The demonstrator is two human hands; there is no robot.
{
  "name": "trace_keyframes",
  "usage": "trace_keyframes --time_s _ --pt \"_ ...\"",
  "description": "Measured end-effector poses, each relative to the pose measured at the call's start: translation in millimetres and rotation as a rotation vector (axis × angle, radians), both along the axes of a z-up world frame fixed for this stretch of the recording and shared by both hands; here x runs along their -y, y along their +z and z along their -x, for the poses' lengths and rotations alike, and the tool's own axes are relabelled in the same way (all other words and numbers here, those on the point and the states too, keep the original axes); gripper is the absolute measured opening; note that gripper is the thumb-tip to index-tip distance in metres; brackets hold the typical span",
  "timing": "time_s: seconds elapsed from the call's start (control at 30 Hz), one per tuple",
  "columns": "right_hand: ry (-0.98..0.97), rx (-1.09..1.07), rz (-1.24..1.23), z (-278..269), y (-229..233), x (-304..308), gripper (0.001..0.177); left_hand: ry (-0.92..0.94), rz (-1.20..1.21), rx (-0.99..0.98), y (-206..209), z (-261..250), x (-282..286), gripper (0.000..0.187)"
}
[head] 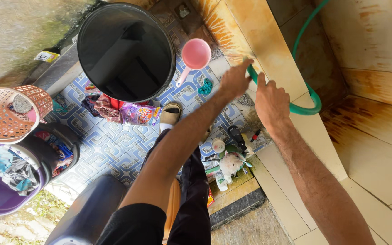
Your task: The person scrubs a tiled wall and floor with a green sponge, repeatedly dipping it into a pink bucket of soapy water. They then use a green hose to rinse the scrubbed area and the sponge.
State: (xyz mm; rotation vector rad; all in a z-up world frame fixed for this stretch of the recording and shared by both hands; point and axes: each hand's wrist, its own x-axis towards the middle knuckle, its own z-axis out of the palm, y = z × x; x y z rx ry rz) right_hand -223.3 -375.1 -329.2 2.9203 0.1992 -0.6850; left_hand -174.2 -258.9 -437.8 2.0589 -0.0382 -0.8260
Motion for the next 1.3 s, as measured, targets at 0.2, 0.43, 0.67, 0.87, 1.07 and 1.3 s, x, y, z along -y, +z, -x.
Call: trace_keyframes --time_s 0.2,0.43,0.67,0.87,1.07,1.3 --pt "-0.054 -0.115 0.054 44 -21 16 0.049 -0.004 0.074 -0.06 -2 68 30 0.032" --pt "0.062 -0.042 -0.104 50 -38 12 0.055 0.052 -0.087 0.075 -37 67 -10 0.033" --pt "0.032 0.049 -0.256 17 -59 19 0.039 0.199 -0.173 0.409 -85 2 -69 0.031" --pt "0.054 0.15 -0.325 -13 -77 27 0.028 0.237 -0.17 0.614 -103 -56 -106 0.044" --pt "0.072 0.165 -0.403 -56 -96 -5 0.036 0.212 -0.011 0.133 -76 -49 -80 0.048" --pt "0.121 0.17 -0.402 -101 -107 -53 0.034 0.351 -0.064 0.0 -70 -55 -69 0.031"
